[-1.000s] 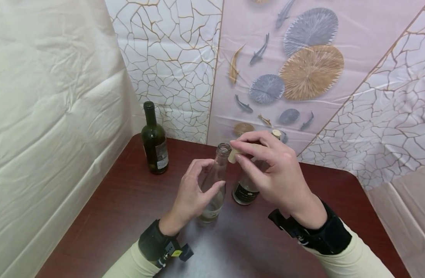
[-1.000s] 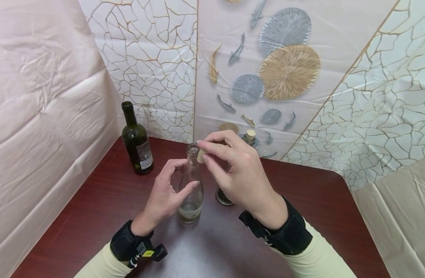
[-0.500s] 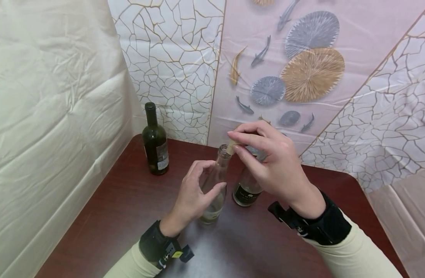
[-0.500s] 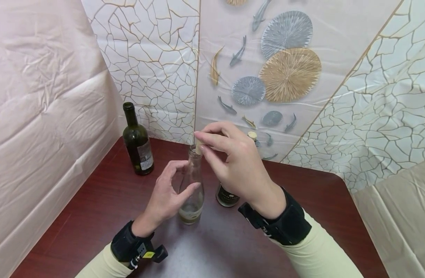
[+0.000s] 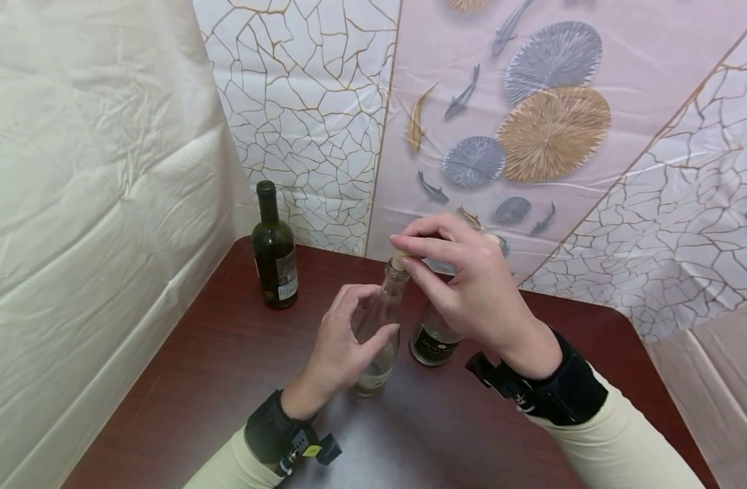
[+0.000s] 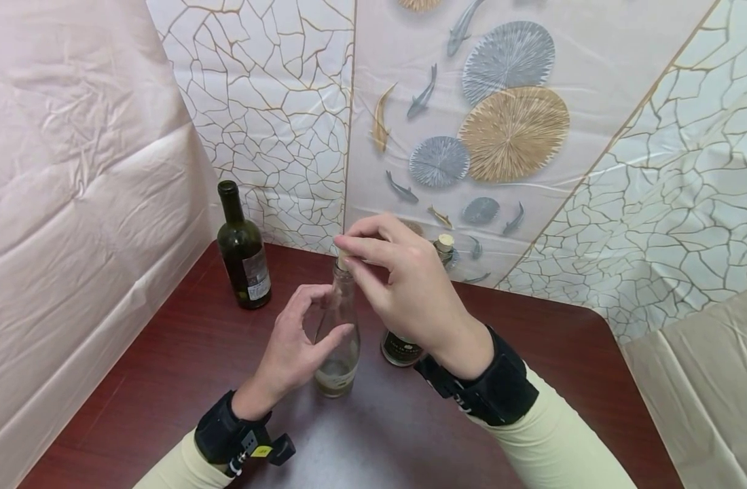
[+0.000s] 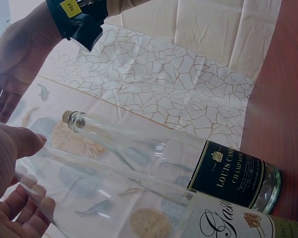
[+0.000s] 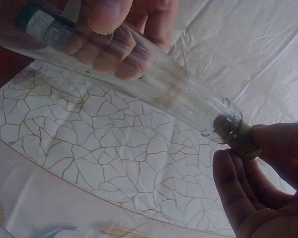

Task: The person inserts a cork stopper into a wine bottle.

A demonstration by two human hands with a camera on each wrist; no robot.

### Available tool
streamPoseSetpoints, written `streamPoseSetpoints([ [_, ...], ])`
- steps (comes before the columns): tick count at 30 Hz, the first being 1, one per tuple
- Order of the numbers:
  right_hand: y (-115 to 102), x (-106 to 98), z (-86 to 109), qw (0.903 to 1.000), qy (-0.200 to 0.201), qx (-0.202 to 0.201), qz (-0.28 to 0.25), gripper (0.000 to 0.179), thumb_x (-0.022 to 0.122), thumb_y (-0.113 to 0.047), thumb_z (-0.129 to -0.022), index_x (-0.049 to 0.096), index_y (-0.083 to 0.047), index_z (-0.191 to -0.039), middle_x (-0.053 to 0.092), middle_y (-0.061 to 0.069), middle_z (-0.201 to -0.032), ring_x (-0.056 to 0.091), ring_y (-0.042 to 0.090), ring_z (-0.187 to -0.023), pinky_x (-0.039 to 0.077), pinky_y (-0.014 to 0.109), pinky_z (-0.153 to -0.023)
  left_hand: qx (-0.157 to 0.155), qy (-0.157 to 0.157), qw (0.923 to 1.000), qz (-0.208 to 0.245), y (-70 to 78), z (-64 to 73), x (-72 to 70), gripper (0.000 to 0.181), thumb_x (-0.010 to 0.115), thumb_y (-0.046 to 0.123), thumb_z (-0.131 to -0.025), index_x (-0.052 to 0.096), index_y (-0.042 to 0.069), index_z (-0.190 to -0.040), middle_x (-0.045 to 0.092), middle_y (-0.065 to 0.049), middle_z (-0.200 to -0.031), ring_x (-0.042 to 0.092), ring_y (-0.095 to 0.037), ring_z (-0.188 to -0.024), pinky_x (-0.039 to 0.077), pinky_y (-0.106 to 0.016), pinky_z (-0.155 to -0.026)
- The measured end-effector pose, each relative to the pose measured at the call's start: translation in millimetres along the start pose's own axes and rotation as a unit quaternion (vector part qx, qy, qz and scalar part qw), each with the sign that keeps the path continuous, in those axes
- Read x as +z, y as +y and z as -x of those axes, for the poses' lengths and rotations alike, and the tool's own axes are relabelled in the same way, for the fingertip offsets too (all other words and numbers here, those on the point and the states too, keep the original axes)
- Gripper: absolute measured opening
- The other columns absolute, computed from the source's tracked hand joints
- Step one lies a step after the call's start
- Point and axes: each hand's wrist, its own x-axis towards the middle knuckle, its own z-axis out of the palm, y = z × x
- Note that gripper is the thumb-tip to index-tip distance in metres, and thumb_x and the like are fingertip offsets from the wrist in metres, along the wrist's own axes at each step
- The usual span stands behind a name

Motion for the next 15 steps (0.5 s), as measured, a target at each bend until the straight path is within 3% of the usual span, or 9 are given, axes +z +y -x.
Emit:
streamPoseSetpoints([
  [6, 0.4, 1.3, 1.5, 0.9999, -0.001, -0.011, 0.001, 0.024, 0.078, 0.001, -0.09, 0.081, -0.004, -0.113, 0.073, 0.008, -0.111, 0.068, 0.017, -0.1, 0.048, 0.015, -0.079, 0.007, 0.003, 1.0, 0.002, 0.1, 0.2, 0.1, 0.052, 0.086, 0.011, -0.086, 0.059, 0.009, -0.13, 0.062, -0.007, -0.126, 0.061, -0.02, -0.113, 0.057, -0.045, -0.095],
  [15, 1.1, 6.9, 5.8, 0.9999, 0.013, 0.0, 0.004, 0.024, 0.078, -0.001, -0.091, 0.08, -0.005, -0.114, 0.072, 0.009, -0.109, 0.068, 0.015, -0.093, 0.045, 0.015, -0.072, 0.007, 0.004, 1.0, -0.001, 0.5, 0.4, -0.4, 0.052, 0.086, 0.011, -0.086, 0.059, 0.01, -0.131, 0.062, -0.007, -0.126, 0.061, -0.019, -0.113, 0.057, -0.044, -0.096],
])
